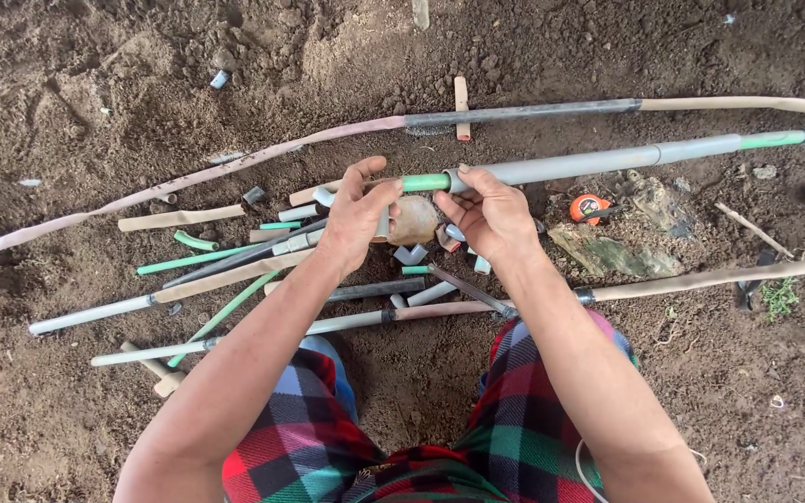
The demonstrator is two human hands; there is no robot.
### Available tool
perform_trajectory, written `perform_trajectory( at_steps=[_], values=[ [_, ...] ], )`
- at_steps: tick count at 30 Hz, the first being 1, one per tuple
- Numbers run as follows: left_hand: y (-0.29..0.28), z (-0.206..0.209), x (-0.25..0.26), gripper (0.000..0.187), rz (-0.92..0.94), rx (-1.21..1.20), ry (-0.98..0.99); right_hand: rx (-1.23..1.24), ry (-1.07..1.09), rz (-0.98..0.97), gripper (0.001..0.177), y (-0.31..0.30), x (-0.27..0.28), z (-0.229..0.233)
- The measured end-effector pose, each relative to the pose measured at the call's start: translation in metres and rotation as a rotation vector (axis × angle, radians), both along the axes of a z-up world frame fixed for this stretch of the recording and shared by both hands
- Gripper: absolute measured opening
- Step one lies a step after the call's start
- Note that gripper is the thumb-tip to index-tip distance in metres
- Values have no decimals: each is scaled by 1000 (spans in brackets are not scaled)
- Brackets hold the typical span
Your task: A person is measuring, cutting, and fitting PVC pipes and connectors while sitting on a dirt floor.
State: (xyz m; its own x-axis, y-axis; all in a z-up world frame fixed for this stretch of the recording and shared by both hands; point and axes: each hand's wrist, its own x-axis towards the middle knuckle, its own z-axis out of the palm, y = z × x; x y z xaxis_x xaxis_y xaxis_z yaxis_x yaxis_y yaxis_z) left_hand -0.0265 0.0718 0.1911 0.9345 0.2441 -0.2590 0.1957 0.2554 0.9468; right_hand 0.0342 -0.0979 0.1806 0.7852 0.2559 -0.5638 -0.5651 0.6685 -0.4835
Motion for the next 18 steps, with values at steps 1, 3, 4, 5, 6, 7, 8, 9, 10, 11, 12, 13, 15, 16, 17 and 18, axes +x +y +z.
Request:
perform_trajectory(
  at_steps=[1, 3, 4, 5, 6, 7, 8, 9, 10, 11, 12, 13, 15, 16, 17, 18],
  values=[
    [-1, -2, 1, 63, 11, -13, 19, 0, 2, 0, 16, 0, 1, -2],
    [4, 8, 0, 74, 12, -44, 65, -15, 5, 23, 17, -1, -2, -3],
    [7, 13, 0, 86, 10, -74, 111, -29, 8, 43, 17, -2, -2, -3],
    [10, 13, 0, 86, 9, -75, 110, -31, 7, 42, 17, -3, -3, -2],
    [13, 13, 1, 74, 65, -105, 134, -34, 4, 51, 17, -3, -3, 0],
    [17, 13, 0, 62, 125, -133, 161, -37, 3, 64, 17, -3, -3, 0],
    [18, 13, 0, 62, 128, -134, 161, -38, 4, 67, 17, -4, -2, 0],
    [20, 13, 0, 54, 145, -165, 179, -53, 4, 63, 17, -3, -1, 0],
    [23, 13, 1, 48, 162, -197, 197, -67, 5, 60, 17, -3, 0, 1],
    [26, 15, -1, 48, 163, -196, 198, -66, 6, 61, 17, -3, 0, -1],
    [28, 17, -3, 48, 93, -209, 211, -58, 5, 68, 17, -4, 1, -2],
    [30, 20, -4, 49, 22, -223, 223, -51, 3, 75, 17, -4, 2, -3],
    [31, 19, -3, 47, -62, -162, 193, -59, 3, 77, 17, -5, 4, -7],
    [31, 19, -3, 47, -146, -101, 163, -68, 4, 78, 17, -4, 5, -8],
    [33, 28, -7, 47, -145, -101, 164, -68, 4, 79, 17, -4, 4, -7],
    [34, 37, -12, 48, -227, -16, 151, -66, 4, 81, 18, -4, 4, -7]
  ],
)
